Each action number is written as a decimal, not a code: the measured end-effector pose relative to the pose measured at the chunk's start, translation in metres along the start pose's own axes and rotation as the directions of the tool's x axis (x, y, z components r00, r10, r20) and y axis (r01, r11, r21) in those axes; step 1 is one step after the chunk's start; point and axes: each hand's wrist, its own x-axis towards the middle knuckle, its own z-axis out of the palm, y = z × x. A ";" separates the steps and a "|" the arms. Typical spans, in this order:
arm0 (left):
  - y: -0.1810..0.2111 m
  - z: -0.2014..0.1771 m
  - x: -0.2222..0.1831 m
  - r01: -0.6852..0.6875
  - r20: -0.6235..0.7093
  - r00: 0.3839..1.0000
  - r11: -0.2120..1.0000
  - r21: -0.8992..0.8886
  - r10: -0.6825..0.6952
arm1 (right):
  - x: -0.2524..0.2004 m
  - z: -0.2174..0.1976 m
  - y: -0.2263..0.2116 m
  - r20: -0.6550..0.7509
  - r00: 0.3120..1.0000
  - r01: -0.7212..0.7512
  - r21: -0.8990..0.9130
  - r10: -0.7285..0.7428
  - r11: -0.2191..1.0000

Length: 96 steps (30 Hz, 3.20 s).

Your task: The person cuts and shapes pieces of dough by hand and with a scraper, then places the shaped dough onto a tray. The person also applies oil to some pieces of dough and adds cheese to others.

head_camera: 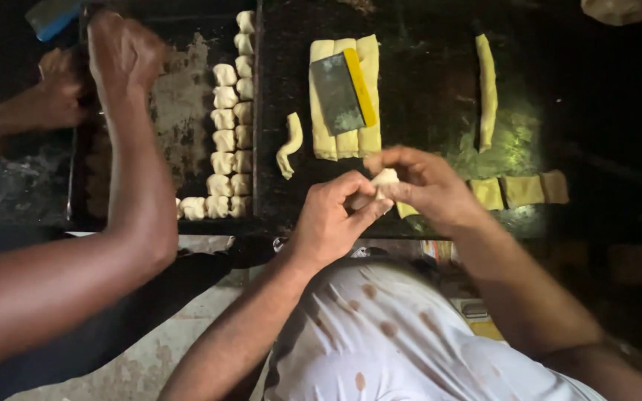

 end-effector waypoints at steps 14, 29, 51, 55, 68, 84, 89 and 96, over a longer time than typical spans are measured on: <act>-0.033 -0.015 -0.002 0.220 -0.019 0.958 0.772 -0.596 -0.287 | 0.005 0.048 -0.005 0.347 0.618 0.573 -0.814 -0.706 0.101; -0.074 -0.105 -0.004 0.171 -0.253 0.929 0.920 -0.352 -0.270 | 0.121 0.116 -0.039 0.402 0.887 0.458 -0.827 -0.229 0.324; -0.098 -0.210 -0.063 -0.031 -0.545 0.837 0.992 -0.119 -0.039 | 0.365 0.115 0.031 0.426 0.875 0.375 -0.897 -0.229 -0.234; -0.099 -0.216 -0.070 -0.006 -0.565 0.824 0.998 -0.064 -0.031 | 0.367 0.108 0.030 0.145 0.987 0.145 -0.989 -0.067 -0.009; -0.088 -0.193 -0.064 -0.064 -0.527 0.848 0.998 -0.005 0.052 | 0.356 0.103 0.018 0.211 0.935 0.191 -0.977 -0.286 -0.095; -0.065 -0.091 -0.035 0.028 -0.272 0.961 0.997 -0.072 -0.046 | -0.012 -0.030 0.020 0.071 0.997 0.070 -0.996 -0.005 -0.053; -0.075 -0.039 -0.035 0.195 -0.015 0.979 0.960 -0.200 -0.202 | -0.022 0.004 0.025 -0.151 0.985 -0.175 -0.832 0.088 0.526; -0.108 -0.040 -0.038 0.212 -0.366 0.835 0.854 -0.475 -0.411 | 0.065 0.087 0.058 -0.084 0.967 0.111 -0.711 -0.241 0.695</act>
